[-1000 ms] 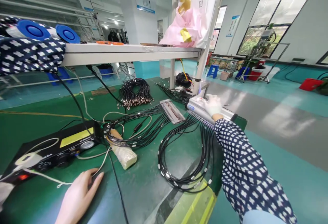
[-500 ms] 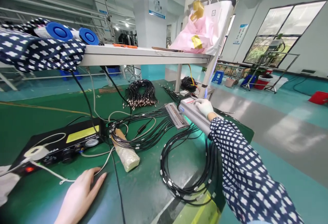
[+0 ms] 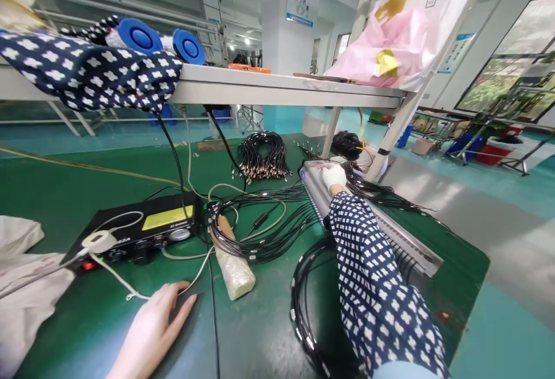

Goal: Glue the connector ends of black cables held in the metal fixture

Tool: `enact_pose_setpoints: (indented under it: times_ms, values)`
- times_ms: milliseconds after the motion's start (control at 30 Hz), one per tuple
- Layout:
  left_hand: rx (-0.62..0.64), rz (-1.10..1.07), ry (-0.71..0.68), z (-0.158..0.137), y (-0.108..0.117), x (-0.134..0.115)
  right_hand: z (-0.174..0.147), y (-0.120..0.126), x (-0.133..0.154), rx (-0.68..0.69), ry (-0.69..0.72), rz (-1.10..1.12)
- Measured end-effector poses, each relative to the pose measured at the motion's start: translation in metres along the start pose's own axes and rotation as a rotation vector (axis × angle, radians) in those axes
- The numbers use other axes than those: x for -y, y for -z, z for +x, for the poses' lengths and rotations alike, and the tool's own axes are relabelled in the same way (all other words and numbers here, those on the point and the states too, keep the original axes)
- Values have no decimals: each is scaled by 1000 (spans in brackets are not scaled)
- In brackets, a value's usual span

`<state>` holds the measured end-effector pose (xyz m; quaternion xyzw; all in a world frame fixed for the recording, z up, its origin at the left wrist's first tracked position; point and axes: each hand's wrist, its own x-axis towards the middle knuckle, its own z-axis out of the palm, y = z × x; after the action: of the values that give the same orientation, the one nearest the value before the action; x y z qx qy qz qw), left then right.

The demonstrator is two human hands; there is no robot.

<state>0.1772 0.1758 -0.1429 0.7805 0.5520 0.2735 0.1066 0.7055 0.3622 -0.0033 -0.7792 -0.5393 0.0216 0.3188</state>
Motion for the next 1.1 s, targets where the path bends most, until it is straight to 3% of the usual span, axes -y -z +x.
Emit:
enact_pose_setpoints:
  times_ms: [233, 367, 467, 567, 633, 667, 733, 800, 867, 900, 1000, 1100]
  values:
    - [33, 31, -2, -1, 1, 0, -6, -5, 6, -29, -15, -40]
    - [34, 33, -17, 3, 2, 0, -15, 28, -9, -40, -14, -55]
    - [29, 6, 10, 5, 6, 6, -54, 74, -53, -66, -110, -139]
    - [-46, -72, 77, 0, 9, 4, -122, 112, -116, -39, -279, -268]
    - [-158, -94, -4, -10, 6, -19, -170, 122, -153, -4, -356, -346]
    - [-202, -85, -118, -17, 3, -39, -190, 123, -168, 13, -387, -381]
    - [-92, -102, -460, -28, -8, -92, -218, 119, -187, 43, -424, -441]
    - [148, -108, -744, -35, -21, -151, -233, 114, -195, 60, -437, -484]
    - [368, -95, -851, -36, -31, -198, -245, 115, -196, 65, -445, -507]
    - [451, -63, -832, -36, -35, -212, -253, 118, -195, 66, -452, -512]
    - [562, 82, -721, -43, -41, -219, -289, 133, -195, 76, -469, -500]
    - [615, 187, -789, -71, -42, -194, -345, 151, -193, 156, -425, -430]
